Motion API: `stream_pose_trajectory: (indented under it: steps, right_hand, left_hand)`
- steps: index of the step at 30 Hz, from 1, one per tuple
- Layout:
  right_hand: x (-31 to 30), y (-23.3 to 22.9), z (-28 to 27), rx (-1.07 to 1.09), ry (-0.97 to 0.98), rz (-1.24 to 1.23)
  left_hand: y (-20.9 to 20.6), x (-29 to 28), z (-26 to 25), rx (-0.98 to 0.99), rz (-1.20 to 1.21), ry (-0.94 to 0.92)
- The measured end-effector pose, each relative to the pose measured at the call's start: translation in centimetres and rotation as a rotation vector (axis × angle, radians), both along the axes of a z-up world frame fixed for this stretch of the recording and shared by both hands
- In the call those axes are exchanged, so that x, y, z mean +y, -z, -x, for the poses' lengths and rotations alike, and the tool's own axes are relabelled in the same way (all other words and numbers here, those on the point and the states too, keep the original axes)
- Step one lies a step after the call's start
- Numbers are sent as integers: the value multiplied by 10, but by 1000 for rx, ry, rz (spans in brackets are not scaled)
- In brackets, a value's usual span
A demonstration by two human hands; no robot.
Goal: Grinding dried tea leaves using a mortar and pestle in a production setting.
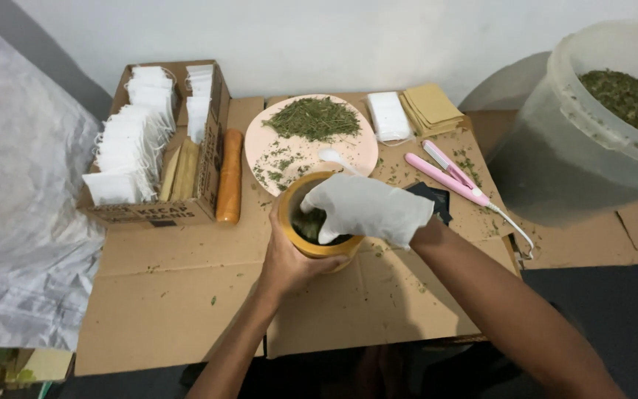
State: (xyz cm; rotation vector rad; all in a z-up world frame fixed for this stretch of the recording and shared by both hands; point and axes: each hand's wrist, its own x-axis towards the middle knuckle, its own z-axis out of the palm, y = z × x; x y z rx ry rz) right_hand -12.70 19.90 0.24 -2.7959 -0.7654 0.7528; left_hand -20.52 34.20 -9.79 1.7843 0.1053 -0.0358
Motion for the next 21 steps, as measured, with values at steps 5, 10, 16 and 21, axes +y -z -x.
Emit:
stream_pose_trajectory:
  steps: [5, 10, 16, 21]
  right_hand:
    - [-17, -16, 3, -2, 122, -240]
    - [-55, -56, 27, -26, 333, -422]
    - [-75, -8, 15, -52, 473, -686]
    - [-42, 31, -4, -87, 472, -909]
  left_hand:
    - [-7, -2, 2, -78, 7, 50]
    - [1, 11, 6, -163, -54, 171]
    - [12, 38, -12, -500, 55, 101]
    - [4, 45, -28, -505, -121, -101]
